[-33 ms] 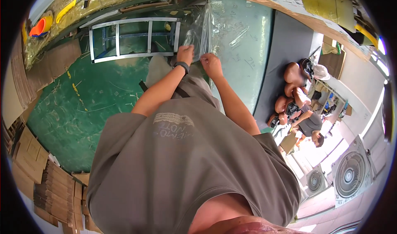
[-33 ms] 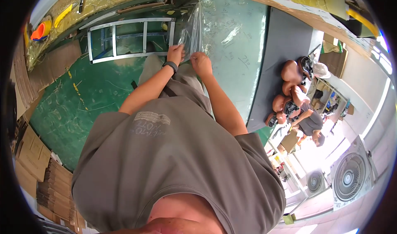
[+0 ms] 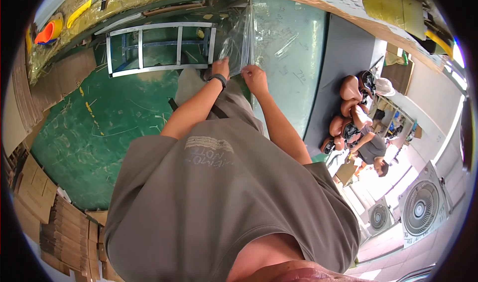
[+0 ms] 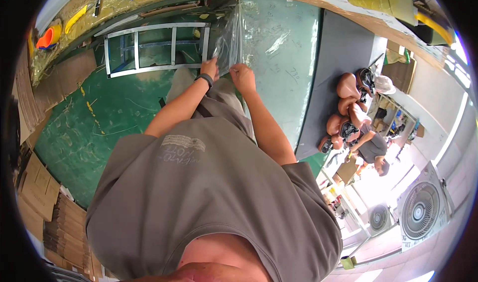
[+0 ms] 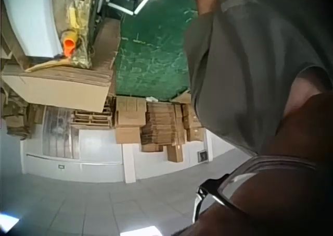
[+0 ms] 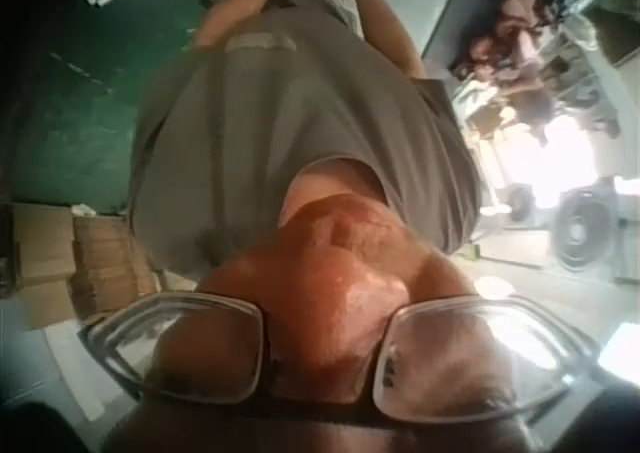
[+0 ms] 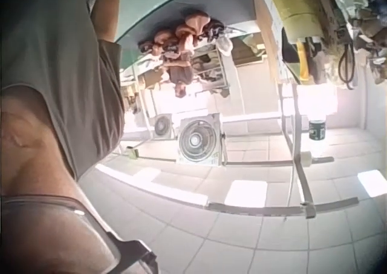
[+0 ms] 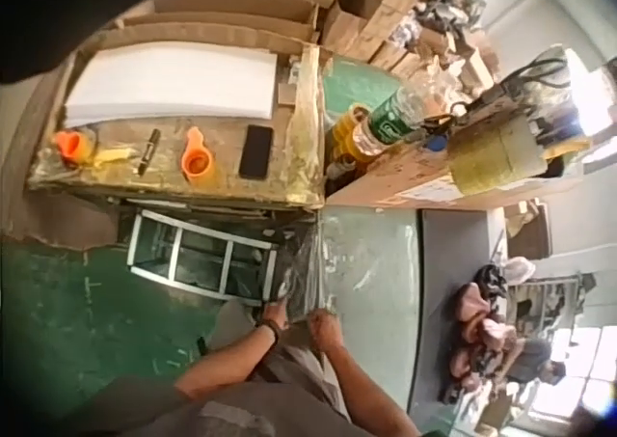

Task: Organizing and preparing packaging materials such as foam sheets and cardboard boxes for shipment.

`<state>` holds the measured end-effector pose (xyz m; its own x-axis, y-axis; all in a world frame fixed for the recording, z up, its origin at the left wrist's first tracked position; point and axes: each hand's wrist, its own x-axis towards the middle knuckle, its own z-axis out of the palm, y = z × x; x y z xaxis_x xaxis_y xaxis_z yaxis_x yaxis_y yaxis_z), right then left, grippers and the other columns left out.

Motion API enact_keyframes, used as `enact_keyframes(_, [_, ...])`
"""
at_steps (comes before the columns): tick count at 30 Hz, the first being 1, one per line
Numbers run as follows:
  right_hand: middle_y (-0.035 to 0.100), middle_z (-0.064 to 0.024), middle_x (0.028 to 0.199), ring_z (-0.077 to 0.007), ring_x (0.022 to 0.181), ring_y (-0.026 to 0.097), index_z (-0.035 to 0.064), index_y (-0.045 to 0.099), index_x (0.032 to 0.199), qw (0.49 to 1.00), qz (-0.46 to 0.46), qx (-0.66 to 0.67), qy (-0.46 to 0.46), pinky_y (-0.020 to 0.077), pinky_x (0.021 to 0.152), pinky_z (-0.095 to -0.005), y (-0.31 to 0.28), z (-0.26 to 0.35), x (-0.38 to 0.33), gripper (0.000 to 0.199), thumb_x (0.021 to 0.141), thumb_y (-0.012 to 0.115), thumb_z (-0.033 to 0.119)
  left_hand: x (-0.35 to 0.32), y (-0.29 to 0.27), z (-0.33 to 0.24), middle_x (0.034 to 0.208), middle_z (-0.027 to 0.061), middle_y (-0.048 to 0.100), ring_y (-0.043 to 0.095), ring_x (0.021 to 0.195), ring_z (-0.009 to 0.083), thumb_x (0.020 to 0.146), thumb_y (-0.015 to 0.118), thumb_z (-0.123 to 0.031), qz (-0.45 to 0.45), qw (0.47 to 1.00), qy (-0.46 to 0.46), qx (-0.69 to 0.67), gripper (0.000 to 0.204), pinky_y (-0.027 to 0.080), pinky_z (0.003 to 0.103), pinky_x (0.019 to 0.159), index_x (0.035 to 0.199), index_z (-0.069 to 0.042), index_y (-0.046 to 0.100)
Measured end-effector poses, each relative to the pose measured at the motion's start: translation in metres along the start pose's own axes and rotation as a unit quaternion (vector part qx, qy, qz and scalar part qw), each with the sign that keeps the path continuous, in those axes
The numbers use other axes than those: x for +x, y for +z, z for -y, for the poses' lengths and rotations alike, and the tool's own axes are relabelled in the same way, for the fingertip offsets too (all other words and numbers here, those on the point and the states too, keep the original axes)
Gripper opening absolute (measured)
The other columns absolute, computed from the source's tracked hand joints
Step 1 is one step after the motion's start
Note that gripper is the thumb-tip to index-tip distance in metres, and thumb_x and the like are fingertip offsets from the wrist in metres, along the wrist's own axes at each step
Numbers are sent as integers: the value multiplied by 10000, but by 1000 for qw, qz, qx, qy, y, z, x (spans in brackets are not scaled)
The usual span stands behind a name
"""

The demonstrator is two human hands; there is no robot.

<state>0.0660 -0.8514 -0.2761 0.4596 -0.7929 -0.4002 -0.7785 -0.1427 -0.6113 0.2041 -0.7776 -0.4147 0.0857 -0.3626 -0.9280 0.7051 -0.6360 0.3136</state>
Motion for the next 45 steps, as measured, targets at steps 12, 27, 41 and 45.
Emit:
enact_keyframes(12, [763,-206,949,-335,805,772,-19,781,942,999,-11,-30,-21,609,738,-406,3,64,3,172,946,771,152,188,-33,152,848,92,768,755,774,221,1053,694,-223,12,932,-240,-271,168,667,407,719,980,-72,696])
enact_keyframes(27, [663,-225,1321,-461,1178,666,29,573,1372,987,68,-144,37,567,1000,-526,14,9,-26,469,927,690,123,10,50,-12,1013,159,812,772,994,350,896,769,-576,-50,894,289,339,647,590,428,897,1206,-10,717])
enact_keyframes(41, [670,-192,1379,-396,1274,638,50,623,1399,928,-296,26,226,527,1077,-475,-51,-179,-310,500,930,745,172,94,63,61,964,172,777,781,853,319,796,833,-119,-95,872,342,338,598,627,436,777,1273,-19,488])
enact_keyframes(45, [662,-250,1282,-434,1223,628,-32,602,1317,729,-437,-104,516,521,1055,-498,-24,-361,-505,543,874,793,217,-12,163,71,1017,214,738,756,933,385,847,817,-104,-165,809,328,459,670,616,544,839,1351,-34,381])
